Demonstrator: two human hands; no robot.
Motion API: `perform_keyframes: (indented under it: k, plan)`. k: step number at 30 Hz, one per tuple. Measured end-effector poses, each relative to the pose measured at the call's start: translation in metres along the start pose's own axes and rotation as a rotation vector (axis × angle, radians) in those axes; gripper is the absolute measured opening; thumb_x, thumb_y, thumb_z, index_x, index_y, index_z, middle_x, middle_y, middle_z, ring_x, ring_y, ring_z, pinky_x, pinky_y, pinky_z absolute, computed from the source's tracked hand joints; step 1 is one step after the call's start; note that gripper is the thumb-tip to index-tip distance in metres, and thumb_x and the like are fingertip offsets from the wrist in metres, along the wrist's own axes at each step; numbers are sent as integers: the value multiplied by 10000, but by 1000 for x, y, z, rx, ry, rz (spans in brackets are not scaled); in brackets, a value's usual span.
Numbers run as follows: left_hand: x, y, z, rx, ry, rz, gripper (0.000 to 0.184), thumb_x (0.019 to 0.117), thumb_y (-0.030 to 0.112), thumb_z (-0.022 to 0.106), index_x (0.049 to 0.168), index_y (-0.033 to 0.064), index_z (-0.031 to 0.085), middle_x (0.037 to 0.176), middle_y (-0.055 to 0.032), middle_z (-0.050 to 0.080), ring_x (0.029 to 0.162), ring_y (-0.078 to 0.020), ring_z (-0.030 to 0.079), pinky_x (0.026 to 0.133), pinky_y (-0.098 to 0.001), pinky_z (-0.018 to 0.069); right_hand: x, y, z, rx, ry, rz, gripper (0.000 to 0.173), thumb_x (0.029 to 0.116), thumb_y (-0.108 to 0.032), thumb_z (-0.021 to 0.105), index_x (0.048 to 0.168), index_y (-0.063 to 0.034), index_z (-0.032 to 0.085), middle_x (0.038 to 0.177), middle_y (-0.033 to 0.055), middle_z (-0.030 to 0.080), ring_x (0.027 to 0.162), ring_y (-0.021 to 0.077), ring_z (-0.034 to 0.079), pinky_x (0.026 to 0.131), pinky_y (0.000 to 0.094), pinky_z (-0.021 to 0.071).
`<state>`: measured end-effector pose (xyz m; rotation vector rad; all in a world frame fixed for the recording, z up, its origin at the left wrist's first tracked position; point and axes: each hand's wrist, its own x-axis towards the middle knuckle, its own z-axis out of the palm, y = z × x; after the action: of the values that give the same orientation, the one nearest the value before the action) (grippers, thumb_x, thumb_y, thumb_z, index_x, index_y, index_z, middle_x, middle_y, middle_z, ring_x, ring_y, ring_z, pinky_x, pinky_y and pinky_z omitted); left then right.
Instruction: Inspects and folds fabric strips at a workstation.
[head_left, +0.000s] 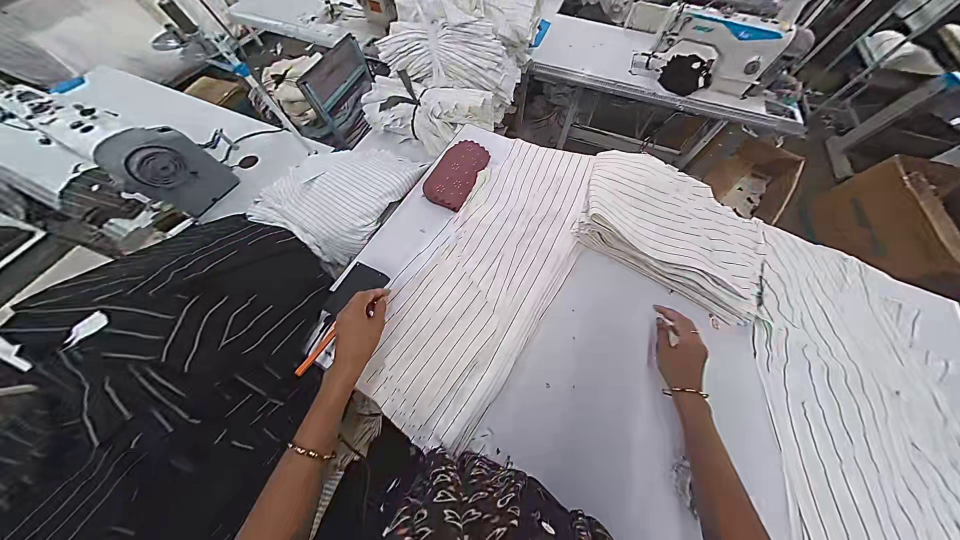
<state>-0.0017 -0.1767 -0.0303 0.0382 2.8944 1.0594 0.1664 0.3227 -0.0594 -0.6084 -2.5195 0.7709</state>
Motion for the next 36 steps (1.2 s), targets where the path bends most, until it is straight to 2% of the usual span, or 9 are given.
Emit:
perform_keyframes:
  k: [3,7,12,15,17,18,23,29,36]
  plan:
    - [-40,-15,12,-31,-43,5,269,1023,84,538,1200,-44,695,1201,-258,668,1034,-368,674,914,-503,536,-30,-41,50,119,-168,-85,305,1002,-96,562,1230,60,692,1310,252,656,1260,422,606,1088,547,457]
    - [-65,-6,44,-36,113,235,254,993,79,563,1156,-39,718,1205,-275,664,1138,-468,624,971,-620,474,-72,-89,93,178,-280,-190,385,965,-189,624,1289,10,684,1412,232,598,1347,425,536,1133,582,401]
    - [-93,38,81,-139,38,629,258,969,123,560,1076,-8,755,1083,-239,711,1015,-446,676,862,-601,514,-152,-101,67,196,-382,-306,307,951,-134,634,1228,-64,746,1396,154,637,1339,351,569,1124,547,428]
    - [-116,57,104,-198,-125,825,277,963,143,550,1038,-24,757,1040,-237,723,974,-442,694,836,-590,533,-196,-92,10,226,-311,-139,194,973,-123,641,1070,-67,799,1031,109,776,988,274,733,904,449,572]
    - [-132,64,117,-243,-257,924,279,955,140,543,1022,-25,758,1021,-220,734,974,-405,709,856,-542,558,-222,-77,-34,43,-202,68,241,1005,-192,601,1062,-50,786,792,129,754,715,294,739,687,503,582]
    - [-138,65,120,-260,-333,964,264,953,125,553,1022,-30,756,1019,-219,735,978,-388,712,872,-504,568,-236,-68,-54,-55,-134,177,263,1016,-210,583,1059,-40,778,781,150,744,702,319,736,669,536,577]
    - [-154,70,131,-284,-634,1096,212,932,21,581,1026,-80,741,1020,-271,720,967,-401,706,854,-449,577,-269,-21,-148,-363,146,715,353,1066,-247,487,1215,-43,733,1146,200,732,1043,374,718,897,573,551]
    - [-155,73,136,-223,-772,1122,211,924,-11,586,1046,-90,740,1039,-318,690,1013,-494,663,937,-540,527,-266,36,-182,-355,105,849,424,1057,-244,526,1432,-58,590,1481,163,563,1398,316,511,1187,468,362]
    - [-154,61,146,-213,-669,1098,203,938,40,605,1033,-70,747,993,-312,676,958,-437,668,899,-458,548,-252,41,-180,-350,121,953,388,1078,-288,471,1333,-65,660,1299,186,679,1222,358,641,1027,543,474]
